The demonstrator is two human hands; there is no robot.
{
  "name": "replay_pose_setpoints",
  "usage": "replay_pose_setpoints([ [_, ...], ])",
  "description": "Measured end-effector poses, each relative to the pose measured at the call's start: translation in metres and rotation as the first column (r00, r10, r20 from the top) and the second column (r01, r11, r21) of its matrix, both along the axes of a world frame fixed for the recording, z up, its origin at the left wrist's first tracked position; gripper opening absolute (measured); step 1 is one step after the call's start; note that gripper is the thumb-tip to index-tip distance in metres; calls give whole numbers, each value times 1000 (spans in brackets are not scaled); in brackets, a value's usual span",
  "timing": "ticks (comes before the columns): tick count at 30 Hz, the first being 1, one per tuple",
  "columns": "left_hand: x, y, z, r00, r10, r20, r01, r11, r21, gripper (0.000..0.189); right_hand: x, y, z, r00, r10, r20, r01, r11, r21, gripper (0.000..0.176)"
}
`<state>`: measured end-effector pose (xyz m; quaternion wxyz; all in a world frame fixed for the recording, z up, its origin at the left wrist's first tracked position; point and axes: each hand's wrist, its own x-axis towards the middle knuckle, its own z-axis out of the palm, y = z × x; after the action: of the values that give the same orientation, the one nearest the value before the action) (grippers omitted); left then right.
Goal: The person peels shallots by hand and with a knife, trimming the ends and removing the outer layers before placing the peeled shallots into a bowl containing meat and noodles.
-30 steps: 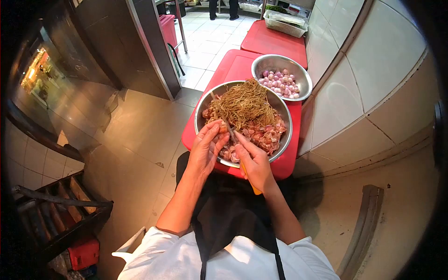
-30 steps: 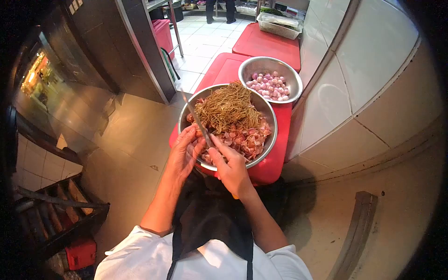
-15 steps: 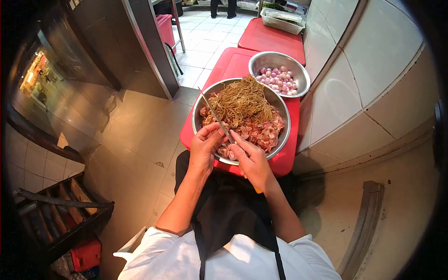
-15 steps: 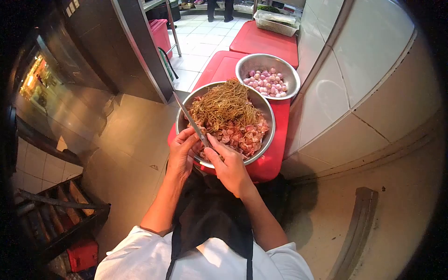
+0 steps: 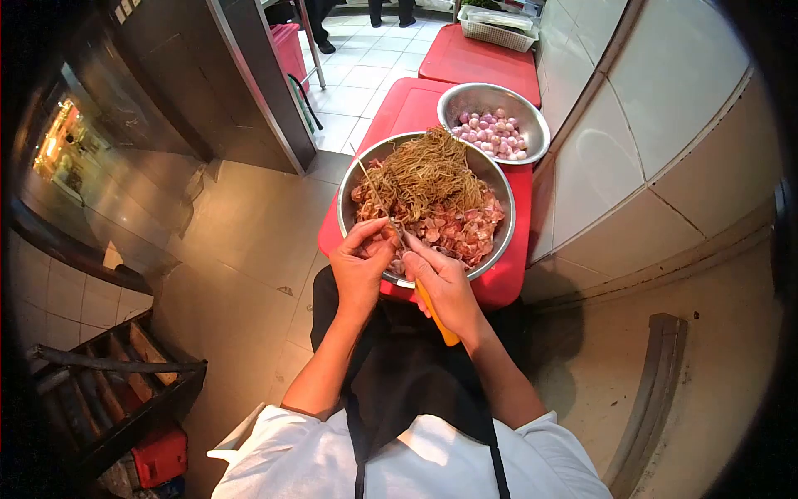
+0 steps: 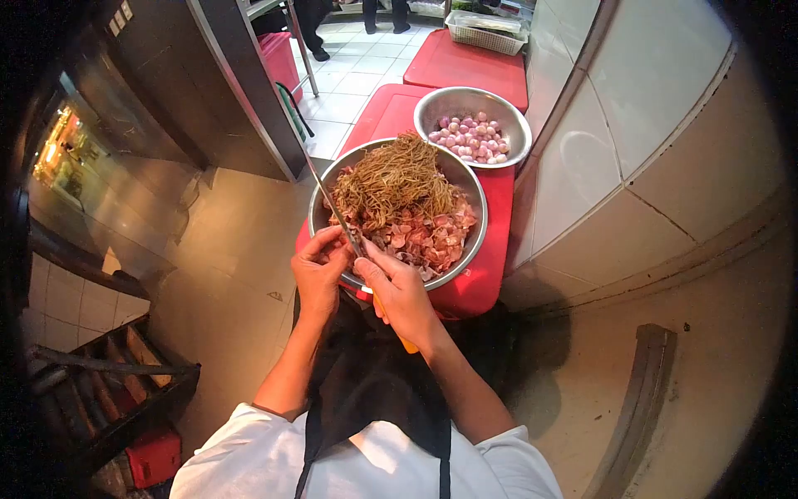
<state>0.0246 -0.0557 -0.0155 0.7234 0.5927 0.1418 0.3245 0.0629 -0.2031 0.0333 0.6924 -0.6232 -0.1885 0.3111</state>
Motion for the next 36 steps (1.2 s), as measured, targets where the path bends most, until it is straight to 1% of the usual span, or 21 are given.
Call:
replay_pose_setpoints([
  [2, 2, 0, -5, 999, 8, 38, -8, 1000, 4, 31, -1, 3, -2, 1000, -22, 21, 23, 1000, -10, 48],
  [5, 2, -2, -7, 999, 32, 20, -32, 999, -11, 30, -4, 10, -9, 994, -80, 79, 82, 996, -30, 48],
  [7, -1, -4, -5, 1000, 23, 2, -23, 999, 42, 30, -5, 13, -12, 981, -125, 145, 130, 991, -24, 47],
  [8, -2, -5, -4, 1000, 19, -8, -18, 997, 69, 29, -4, 14, -11, 982, -129, 136, 134, 991, -29, 46],
  [10, -1, -6, -3, 1000, 10, 8, -11, 999, 39, 29, -1, 15, -8, 984, -135, 118, 141, 989, -37, 44],
  [12, 0, -5, -4, 1000, 10, -7, -10, 1000, 17, 29, 0, 19, -19, 956, -172, 236, 184, 982, -31, 42],
  [15, 0, -3, -6, 998, 14, -61, -14, 1000, -11, 29, 1, 25, -29, 925, -203, 322, 218, 976, -11, 40],
  [17, 0, -3, -6, 997, -1, -71, -1, 999, -35, 30, 1, 25, -28, 948, -195, 254, 204, 979, -11, 39],
  [19, 0, -1, -4, 993, -31, -111, 22, 997, -80, 30, 2, 22, -23, 984, -158, 86, 161, 987, -24, 39],
  [20, 0, 1, -3, 991, -44, -130, 31, 994, -103, 31, 4, 20, -22, 990, -139, -6, 139, 990, 19, 39],
  [22, 4, 3, -1, 994, -104, -32, 90, 952, -293, 31, 10, 15, -20, 979, -83, -186, 104, 989, 108, 40],
  [23, 6, 5, 0, 992, -127, 23, 126, 916, -381, 32, 11, 14, -20, 973, -67, -219, 95, 989, 117, 41],
  [25, 7, 7, -1, 986, -160, 35, 159, 883, -441, 31, 13, 13, -20, 957, -39, -286, 81, 988, 135, 43],
  [27, 7, 7, -1, 978, -203, 57, 205, 851, -483, 31, 12, 12, -22, 955, -43, -294, 91, 984, 151, 41],
  [30, 8, 2, 6, 976, -219, -15, 190, 879, -437, 31, 11, 11, -25, 939, -51, -339, 116, 978, 175, 39],
  [33, 7, -2, 5, 978, -192, -83, 165, 952, -258, 34, 10, 8, -26, 909, -24, -416, 131, 964, 230, 38],
  [34, 7, -1, 3, 975, -210, -72, 183, 943, -279, 35, 10, 6, -26, 897, -9, -442, 135, 958, 254, 38],
  [36, 8, 3, 1, 968, -246, -50, 218, 922, -320, 36, 10, 4, -21, 890, -37, -454, 167, 954, 250, 39],
])
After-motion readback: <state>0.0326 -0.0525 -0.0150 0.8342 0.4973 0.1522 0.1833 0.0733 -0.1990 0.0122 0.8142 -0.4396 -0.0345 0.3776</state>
